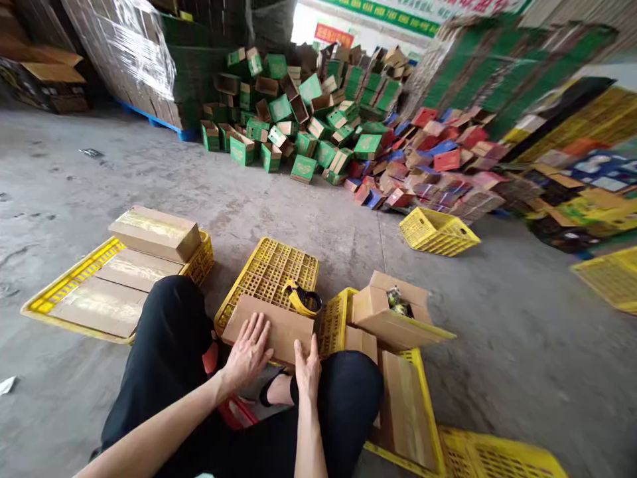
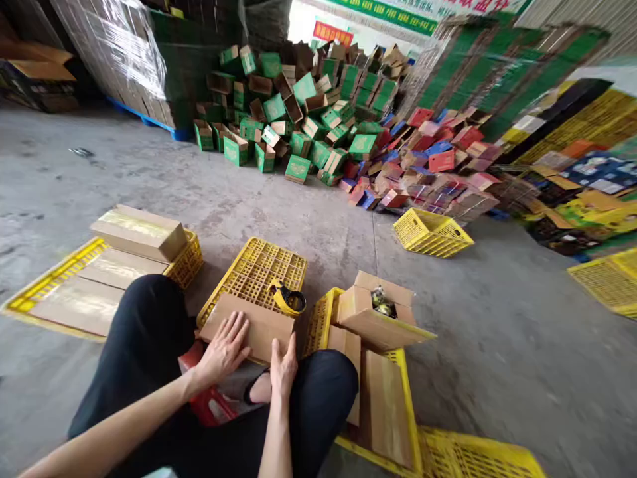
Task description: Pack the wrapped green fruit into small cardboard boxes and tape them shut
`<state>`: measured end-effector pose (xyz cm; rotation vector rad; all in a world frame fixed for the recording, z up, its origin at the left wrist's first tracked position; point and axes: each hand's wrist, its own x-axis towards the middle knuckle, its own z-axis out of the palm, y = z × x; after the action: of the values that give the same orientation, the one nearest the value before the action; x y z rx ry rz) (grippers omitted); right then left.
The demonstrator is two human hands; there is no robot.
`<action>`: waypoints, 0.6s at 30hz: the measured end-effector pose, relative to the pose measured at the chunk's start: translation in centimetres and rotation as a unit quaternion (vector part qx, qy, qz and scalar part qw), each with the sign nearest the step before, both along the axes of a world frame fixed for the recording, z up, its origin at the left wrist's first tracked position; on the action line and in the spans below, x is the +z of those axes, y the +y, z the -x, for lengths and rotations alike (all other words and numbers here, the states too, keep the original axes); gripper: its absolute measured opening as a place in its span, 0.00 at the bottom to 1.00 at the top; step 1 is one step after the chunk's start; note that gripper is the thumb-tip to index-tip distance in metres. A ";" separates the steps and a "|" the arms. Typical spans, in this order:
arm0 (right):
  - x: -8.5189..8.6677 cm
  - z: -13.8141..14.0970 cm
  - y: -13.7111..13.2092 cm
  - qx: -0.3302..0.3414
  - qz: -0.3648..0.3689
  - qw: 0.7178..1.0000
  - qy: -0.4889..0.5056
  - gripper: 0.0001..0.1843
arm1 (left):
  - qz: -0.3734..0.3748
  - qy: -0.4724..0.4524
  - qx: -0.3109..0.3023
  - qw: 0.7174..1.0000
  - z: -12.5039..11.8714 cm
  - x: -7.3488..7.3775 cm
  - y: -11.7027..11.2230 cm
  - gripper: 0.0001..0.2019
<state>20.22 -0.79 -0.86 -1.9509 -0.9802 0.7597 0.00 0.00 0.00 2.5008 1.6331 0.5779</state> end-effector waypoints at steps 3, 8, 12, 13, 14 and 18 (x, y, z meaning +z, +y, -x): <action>-0.1 -0.2 0.0 -0.005 -0.008 0.999 0.034 0.59 | 0.022 0.002 -0.066 0.998 -2.3 0.3 -0.2 0.36; -0.4 -0.9 -0.3 -0.016 -0.040 0.994 0.103 0.51 | 0.067 0.012 -0.135 0.988 -4.8 0.9 -0.3 0.41; -0.9 -1.3 -0.8 -0.056 -0.033 0.987 0.147 0.49 | 0.058 0.018 -0.146 0.987 -4.8 1.1 -0.4 0.41; -1.0 -1.2 -0.9 -0.068 -0.030 0.985 0.154 0.50 | 0.056 0.021 -0.145 0.988 -4.7 1.0 -0.4 0.41; -1.1 -1.0 -1.1 -0.076 -0.026 0.984 0.161 0.49 | 0.057 0.025 -0.143 0.988 -4.6 1.1 -0.4 0.41; -1.6 0.1 -1.8 -0.067 -0.018 0.985 0.158 0.48 | 0.064 0.032 -0.137 0.988 -4.6 1.2 -0.5 0.42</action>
<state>20.13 -2.54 -2.46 -1.7763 -0.6605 0.9319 4.55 -0.49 1.23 2.6086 1.2659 0.3527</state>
